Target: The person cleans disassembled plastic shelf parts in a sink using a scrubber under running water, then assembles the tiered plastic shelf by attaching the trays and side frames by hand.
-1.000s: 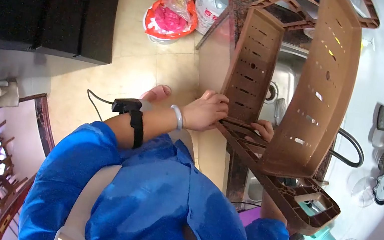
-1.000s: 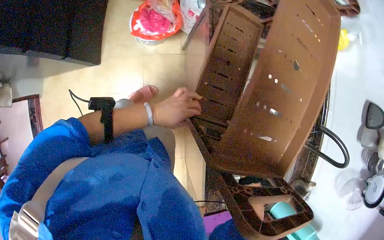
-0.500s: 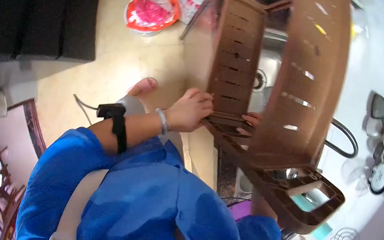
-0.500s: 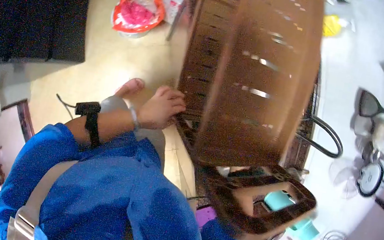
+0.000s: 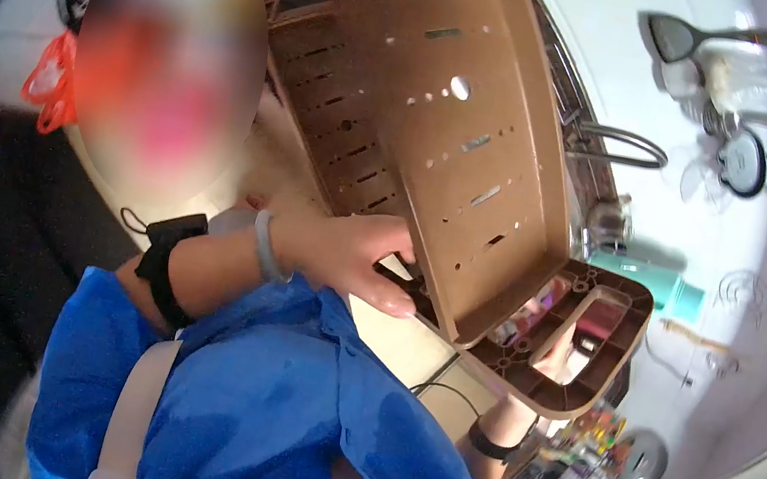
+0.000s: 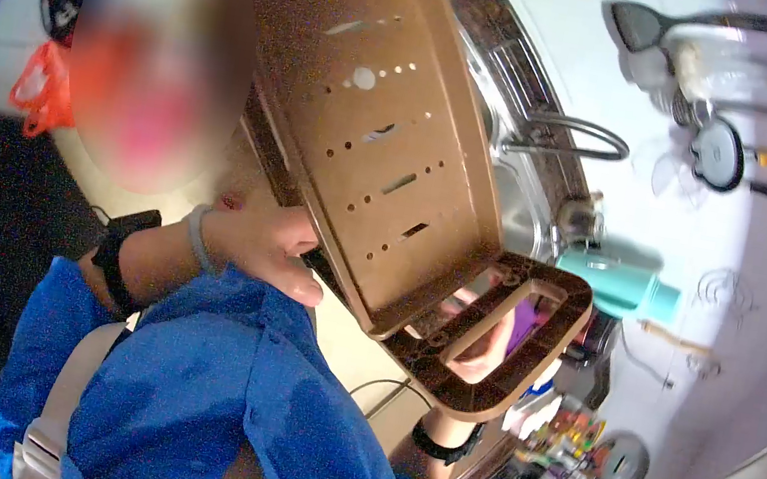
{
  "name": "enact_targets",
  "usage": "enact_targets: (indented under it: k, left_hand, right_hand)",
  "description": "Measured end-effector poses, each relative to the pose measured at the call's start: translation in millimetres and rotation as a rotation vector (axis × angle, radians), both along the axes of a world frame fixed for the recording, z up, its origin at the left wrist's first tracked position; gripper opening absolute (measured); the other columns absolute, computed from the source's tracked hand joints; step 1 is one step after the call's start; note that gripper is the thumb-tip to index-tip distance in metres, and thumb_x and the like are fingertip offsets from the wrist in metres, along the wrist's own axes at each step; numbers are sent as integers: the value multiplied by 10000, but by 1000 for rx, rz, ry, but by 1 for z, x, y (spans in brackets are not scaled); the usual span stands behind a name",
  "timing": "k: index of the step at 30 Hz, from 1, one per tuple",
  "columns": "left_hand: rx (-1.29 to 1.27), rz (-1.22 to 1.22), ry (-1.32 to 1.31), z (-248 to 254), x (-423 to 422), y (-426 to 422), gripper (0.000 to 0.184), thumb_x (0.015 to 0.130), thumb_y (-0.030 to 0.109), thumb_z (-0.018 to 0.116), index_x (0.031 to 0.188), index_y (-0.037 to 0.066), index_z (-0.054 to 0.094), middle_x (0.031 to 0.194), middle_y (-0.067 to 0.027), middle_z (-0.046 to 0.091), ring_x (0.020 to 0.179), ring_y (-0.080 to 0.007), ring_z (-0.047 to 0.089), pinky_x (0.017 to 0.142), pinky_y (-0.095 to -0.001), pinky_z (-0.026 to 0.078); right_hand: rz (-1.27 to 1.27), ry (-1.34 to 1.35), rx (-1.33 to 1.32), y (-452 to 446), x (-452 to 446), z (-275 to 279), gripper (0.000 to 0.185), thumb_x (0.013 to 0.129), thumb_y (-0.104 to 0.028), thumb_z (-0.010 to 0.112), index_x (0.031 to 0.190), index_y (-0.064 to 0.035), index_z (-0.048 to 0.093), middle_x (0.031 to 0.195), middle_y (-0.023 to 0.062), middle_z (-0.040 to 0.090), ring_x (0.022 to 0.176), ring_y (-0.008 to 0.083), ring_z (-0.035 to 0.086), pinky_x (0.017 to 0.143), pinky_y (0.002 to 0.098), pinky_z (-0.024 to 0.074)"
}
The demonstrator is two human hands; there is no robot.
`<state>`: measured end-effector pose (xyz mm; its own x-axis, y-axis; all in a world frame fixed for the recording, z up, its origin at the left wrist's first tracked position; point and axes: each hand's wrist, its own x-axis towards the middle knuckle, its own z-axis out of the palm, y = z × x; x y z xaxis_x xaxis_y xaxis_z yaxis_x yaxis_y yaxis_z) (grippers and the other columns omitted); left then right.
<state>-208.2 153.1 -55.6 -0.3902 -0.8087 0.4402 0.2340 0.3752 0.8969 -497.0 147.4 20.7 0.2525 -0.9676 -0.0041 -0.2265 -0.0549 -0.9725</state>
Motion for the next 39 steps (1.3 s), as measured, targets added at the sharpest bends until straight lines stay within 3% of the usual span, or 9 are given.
enact_targets:
  k: [2, 7, 12, 18, 20, 25, 27, 31, 39]
  left_hand:
    - [488, -499, 147, 24, 14, -14, 455, 860, 169, 621, 1264, 5, 491, 1236, -122, 559, 1154, -237, 521, 983, -374, 411]
    - [655, -441, 328, 41, 0, -18, 217, 889, 133, 594, 1051, -10, 588, 921, -78, 645, 833, -159, 624, 761, -308, 510]
    - [719, -293, 292, 59, 8, -6, 110, 870, 93, 589, 906, -11, 598, 780, -51, 621, 696, -124, 606, 655, -271, 521]
    - [679, -212, 569, 75, 15, -8, 182, 847, 38, 560, 1016, -27, 579, 851, -77, 634, 721, -179, 637, 699, -311, 557]
    - [694, -191, 581, 76, 9, -11, 227, 836, 17, 545, 1057, -31, 565, 920, -93, 629, 776, -191, 633, 716, -331, 564]
    - [745, -156, 602, 68, 7, -14, 311, 848, 3, 504, 1158, -17, 517, 1085, -125, 598, 931, -222, 613, 741, -394, 572]
    - [704, -162, 587, 74, 4, -16, 331, 862, 13, 491, 1193, 3, 506, 1096, -118, 603, 947, -239, 619, 744, -398, 575]
    - [659, -145, 646, 80, -2, -21, 345, 866, 12, 488, 1210, 23, 496, 1112, -114, 601, 976, -250, 620, 744, -401, 578]
    - [646, -82, 642, 71, -12, -27, 393, 855, -22, 481, 1240, 55, 466, 1150, -101, 572, 1015, -246, 607, 741, -403, 585]
  right_hand:
    - [78, -105, -33, 23, 33, 7, 1240, 533, -348, 906, 1460, -37, 142, 1345, 138, 470, 1144, 274, 538, 926, 412, 477]
    - [-316, -111, -203, 41, 82, 2, 1453, 498, -488, 867, 1463, -165, -171, 1302, 160, 478, 1179, 287, 484, 980, 469, 400]
    - [-198, -91, -348, 38, 70, 4, 1288, 606, -283, 881, 1492, -175, -48, 1512, 104, 201, 1343, 255, 299, 1081, 468, 296]
    - [-255, -250, -260, 49, 53, -19, 677, 752, -9, 695, 1347, -75, 379, 1382, 103, 395, 1260, 241, 417, 1051, 428, 344]
    - [-240, -244, -292, 52, 50, -25, 629, 803, -135, 705, 1331, -55, 373, 1374, 105, 386, 1280, 257, 387, 1063, 427, 322]
    - [-433, -165, -574, 12, 74, 8, 1033, 698, -638, 689, 1422, -51, 243, 1484, 184, 247, 1370, 300, 251, 1124, 445, 179]
    - [-392, -229, -579, -4, 78, 29, 1119, 680, -742, 606, 1481, -120, 132, 1528, 126, 164, 1392, 270, 207, 1084, 463, 257]
    - [-374, -485, -424, -31, 101, 50, 1195, 625, -851, 486, 1492, -141, 72, 1523, 94, 183, 1389, 264, 210, 1107, 458, 224]
    - [-146, -625, -294, -70, 78, 31, 853, 841, -667, 397, 1474, -138, 182, 1447, 92, 336, 1321, 229, 331, 1095, 412, 291]
